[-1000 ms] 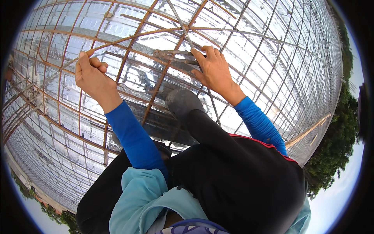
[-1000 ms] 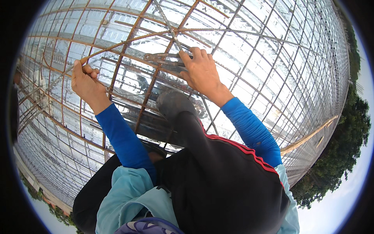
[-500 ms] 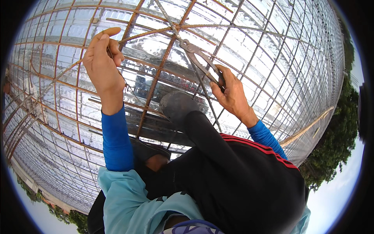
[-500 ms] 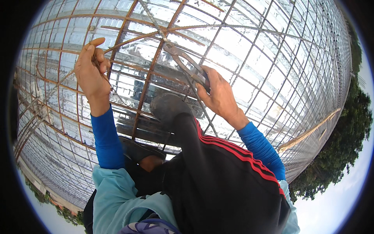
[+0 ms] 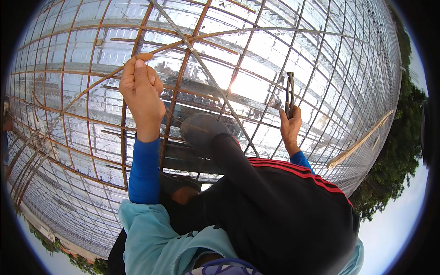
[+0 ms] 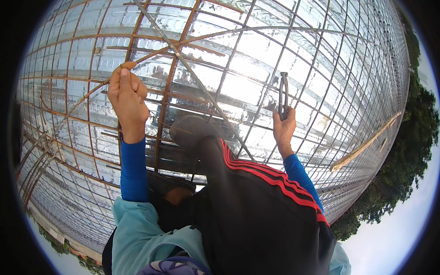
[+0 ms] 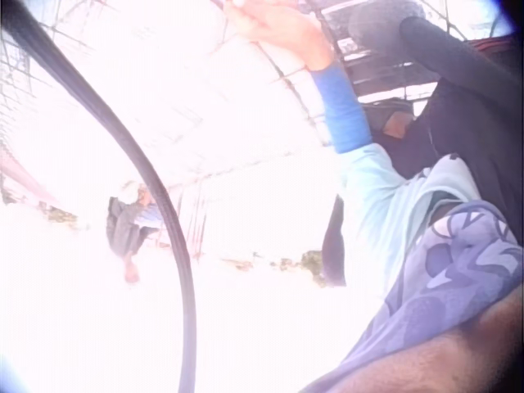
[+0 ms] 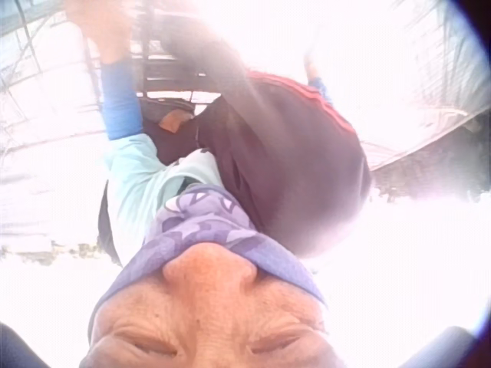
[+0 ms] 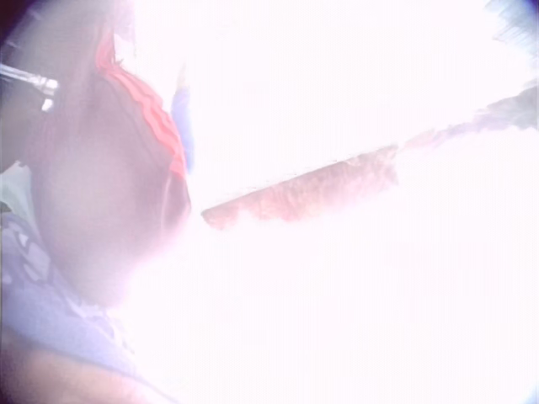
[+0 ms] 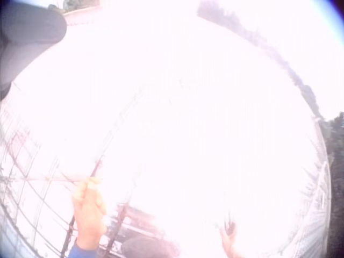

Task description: The person uses pliers to twist and secure metal ties at intersections of a metal scaffolding grid. They repeatedly position the ties, twist them with the pliers, and move to the next joint to continue securing the structure.

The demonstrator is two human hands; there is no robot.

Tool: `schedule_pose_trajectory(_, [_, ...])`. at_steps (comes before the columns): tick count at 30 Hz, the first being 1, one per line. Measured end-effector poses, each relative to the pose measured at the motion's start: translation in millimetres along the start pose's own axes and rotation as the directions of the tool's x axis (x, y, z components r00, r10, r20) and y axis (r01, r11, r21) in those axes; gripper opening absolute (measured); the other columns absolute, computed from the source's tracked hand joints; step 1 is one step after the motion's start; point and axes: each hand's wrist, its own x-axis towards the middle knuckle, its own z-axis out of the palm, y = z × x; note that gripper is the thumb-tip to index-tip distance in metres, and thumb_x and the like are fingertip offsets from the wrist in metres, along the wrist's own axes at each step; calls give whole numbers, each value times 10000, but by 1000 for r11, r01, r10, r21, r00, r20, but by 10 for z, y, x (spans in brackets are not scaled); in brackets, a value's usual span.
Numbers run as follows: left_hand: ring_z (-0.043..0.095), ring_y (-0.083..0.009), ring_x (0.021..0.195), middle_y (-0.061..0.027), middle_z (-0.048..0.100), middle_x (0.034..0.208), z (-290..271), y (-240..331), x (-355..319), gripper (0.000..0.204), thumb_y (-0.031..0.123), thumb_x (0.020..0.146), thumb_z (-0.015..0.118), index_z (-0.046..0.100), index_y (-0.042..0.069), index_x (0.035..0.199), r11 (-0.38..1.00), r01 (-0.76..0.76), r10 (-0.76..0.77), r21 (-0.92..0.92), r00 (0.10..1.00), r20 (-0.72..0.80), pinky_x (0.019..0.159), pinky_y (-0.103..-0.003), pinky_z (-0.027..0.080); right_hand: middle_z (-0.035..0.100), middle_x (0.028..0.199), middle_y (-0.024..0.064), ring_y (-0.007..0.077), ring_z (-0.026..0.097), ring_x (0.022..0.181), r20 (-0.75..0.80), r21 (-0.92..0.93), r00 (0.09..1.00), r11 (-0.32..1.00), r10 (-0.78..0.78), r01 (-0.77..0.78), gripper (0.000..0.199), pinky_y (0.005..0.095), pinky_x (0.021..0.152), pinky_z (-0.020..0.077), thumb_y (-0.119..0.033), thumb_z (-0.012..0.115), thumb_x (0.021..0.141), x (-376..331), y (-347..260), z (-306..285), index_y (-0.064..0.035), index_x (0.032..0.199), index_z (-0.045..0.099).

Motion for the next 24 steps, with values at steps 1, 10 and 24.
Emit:
schedule_pose_trajectory(1, [315, -20, 535, 47, 429, 665, 16, 38, 28, 254, 175, 1144, 470, 673, 23, 1129, 1000, -9, 9, -10, 1000, -4, 451, -218, 258, 716, 926, 170, 218, 679, 822, -16, -9, 1000, 1000, 13, -13, 462, 375, 782, 545, -268, 758, 944, -18, 7, 43, 39, 1238, 577])
schedule_pose_trajectory(10, [399, -32, 523, 31, 482, 670, 492, 1021, 604, 283, 205, 1150, 457, 678, 33, 1191, 961, -257, 249, 101, 964, 89, 438, -197, 315, 698, 942, 292, 501, 692, 855, -6, -140, 998, 988, -62, 60, 446, 555, 764, 528, -373, 686, 1005, -25, -19, 150, -6, 1184, 508])
schedule_pose_trajectory(24, [660, -179, 959, -38, 704, 1060, 1362, 2063, 1673, 188, 164, 1049, 602, 694, 35, 1150, 424, -864, 541, 271, 482, 690, 856, -327, 531, 663, 944, 259, 480, 668, 859, -65, -154, 995, 986, -72, 62, 344, 545, 753, 514, -295, 657, 1031, -13, 77, 296, -4, 1109, 492])
